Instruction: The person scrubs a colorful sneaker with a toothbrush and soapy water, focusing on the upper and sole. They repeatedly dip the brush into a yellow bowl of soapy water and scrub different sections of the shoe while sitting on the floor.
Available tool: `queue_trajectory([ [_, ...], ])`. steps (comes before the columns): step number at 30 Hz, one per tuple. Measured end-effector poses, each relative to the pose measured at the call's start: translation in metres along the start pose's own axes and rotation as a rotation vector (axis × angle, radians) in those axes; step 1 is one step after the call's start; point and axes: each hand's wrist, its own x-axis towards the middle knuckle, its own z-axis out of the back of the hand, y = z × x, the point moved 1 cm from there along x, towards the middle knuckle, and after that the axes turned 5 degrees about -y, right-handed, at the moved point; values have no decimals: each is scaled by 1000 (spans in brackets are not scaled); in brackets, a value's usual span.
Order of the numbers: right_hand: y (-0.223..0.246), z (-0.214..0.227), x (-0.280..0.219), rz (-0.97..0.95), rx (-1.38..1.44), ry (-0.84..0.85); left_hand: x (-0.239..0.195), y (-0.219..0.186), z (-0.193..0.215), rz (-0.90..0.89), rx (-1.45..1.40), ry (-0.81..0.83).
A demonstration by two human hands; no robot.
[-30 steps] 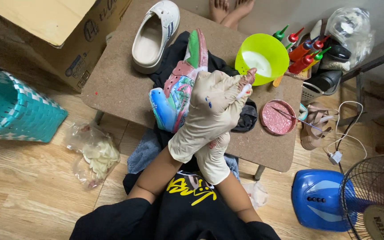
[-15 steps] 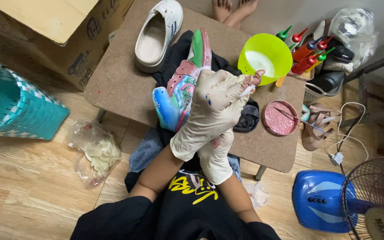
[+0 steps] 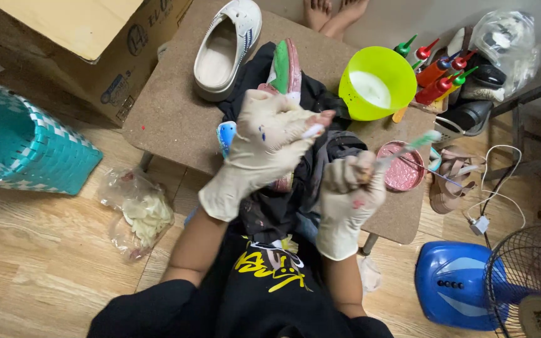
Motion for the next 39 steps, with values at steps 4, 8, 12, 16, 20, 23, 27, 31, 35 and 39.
queue_trajectory([
  [4,27,17,3,134,-1,27,-11,22,13,65,114,219],
  [8,33,28,4,171,34,30,-18,42,9,-130,252,211],
  [12,31,30,5,168,44,14,-19,72,-4,-178,152,325],
  [16,32,28,4,161,48,14,6,87,-5,-374,243,352],
  [20,32,27,4,167,54,18,31,119,-6,-494,283,337],
  [23,31,26,5,176,48,17,55,135,-3,-452,275,392],
  [27,31,28,7,171,57,15,86,164,-7,-430,207,587],
  [31,29,38,9,166,58,14,94,203,-21,-559,360,657],
  [35,25,41,14,155,55,13,111,217,-40,-567,212,825],
  [39,23,43,13,144,38,6,122,212,-54,-422,214,1119],
])
